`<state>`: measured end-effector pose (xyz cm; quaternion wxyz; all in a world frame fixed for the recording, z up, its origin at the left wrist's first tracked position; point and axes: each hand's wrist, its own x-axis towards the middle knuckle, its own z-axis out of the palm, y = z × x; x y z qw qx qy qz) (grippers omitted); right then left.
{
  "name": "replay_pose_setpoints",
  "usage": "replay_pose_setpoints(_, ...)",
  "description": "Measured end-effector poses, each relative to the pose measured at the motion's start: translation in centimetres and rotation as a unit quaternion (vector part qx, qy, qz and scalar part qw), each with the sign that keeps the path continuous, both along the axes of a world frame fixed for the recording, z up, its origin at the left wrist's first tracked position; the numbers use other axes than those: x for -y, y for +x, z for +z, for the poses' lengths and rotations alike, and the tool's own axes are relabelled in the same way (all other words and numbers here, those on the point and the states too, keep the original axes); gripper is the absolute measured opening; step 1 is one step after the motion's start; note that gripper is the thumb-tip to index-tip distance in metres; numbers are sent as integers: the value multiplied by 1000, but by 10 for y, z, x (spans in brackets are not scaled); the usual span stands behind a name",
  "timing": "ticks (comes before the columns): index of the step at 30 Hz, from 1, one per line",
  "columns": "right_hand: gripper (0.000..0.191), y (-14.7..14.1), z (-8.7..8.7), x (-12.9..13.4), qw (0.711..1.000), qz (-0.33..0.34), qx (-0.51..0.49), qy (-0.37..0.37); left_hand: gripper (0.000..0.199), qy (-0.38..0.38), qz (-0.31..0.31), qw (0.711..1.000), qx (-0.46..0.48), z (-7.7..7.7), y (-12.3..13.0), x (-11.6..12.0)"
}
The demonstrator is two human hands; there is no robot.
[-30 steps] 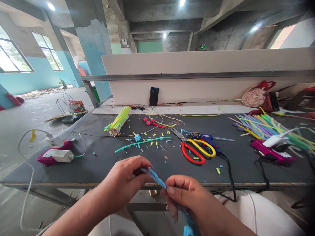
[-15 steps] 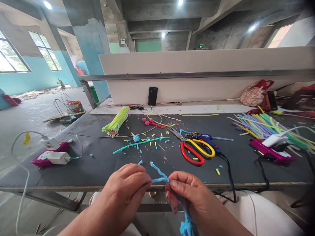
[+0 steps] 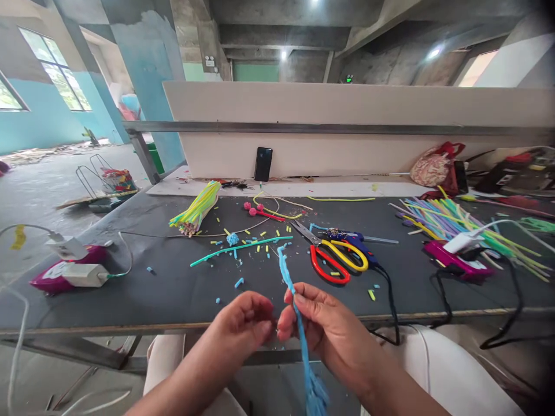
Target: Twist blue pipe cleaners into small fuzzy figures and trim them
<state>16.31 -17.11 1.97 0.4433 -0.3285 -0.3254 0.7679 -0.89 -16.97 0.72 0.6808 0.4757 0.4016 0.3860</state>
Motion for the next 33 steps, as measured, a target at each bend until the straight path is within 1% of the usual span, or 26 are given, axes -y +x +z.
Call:
replay_pose_setpoints(2, 9, 1, -1, -1, 1000, -1, 4, 20, 24, -36, -35, 999, 6, 1, 6, 3)
replay_pose_setpoints(4, 9, 2, -2, -1, 999, -7, 22, 39, 28, -56, -54, 997, 18, 2, 11, 3)
replay_pose_setpoints(7, 9, 3, -3, -1, 996, -29, 59, 62, 34, -64, -79, 994, 46, 2, 16, 1)
replay_pose_setpoints(10, 10, 4, -6, -3, 993, -47, 77, 76, 37, -55, -94, 992, 58, -2, 21, 0)
replay_pose_setpoints(13, 8, 3, -8, -5, 994, -50, 61, 76, 37, -37, -88, 994, 47, -10, 27, -2)
replay_pose_setpoints(16, 10, 2, -10, -5, 995, -53, 45, 72, 40, -28, -76, 996, 27, -18, 32, -3)
replay_pose_setpoints(19, 14, 0, -11, -5, 995, -61, 44, 63, 41, -23, -75, 997, 4, -21, 34, -3)
replay_pose_setpoints(22, 16, 0, -12, -4, 995, -73, 47, 51, 34, -14, -78, 997, -14, -20, 36, -1)
replay_pose_setpoints(26, 14, 0, -14, -5, 995, -76, 39, 49, 22, -1, -76, 997, -22, -18, 39, 3)
replay_pose_setpoints(30, 11, 1, -14, -6, 996, -77, 23, 45, 13, 1, -87, 994, -67, -17, 30, -4)
replay_pose_setpoints(31, 11, 1, -13, -5, 995, -77, 28, 49, 13, 9, -76, 994, -79, -15, 26, -8)
replay_pose_setpoints(32, 11, 1, -12, -4, 995, -74, 35, 56, 15, 27, -53, 995, -74, -11, 21, -12)
replay_pose_setpoints(33, 13, 0, -12, -3, 995, -69, 44, 65, 19, 45, -25, 997, -52, -7, 17, -16)
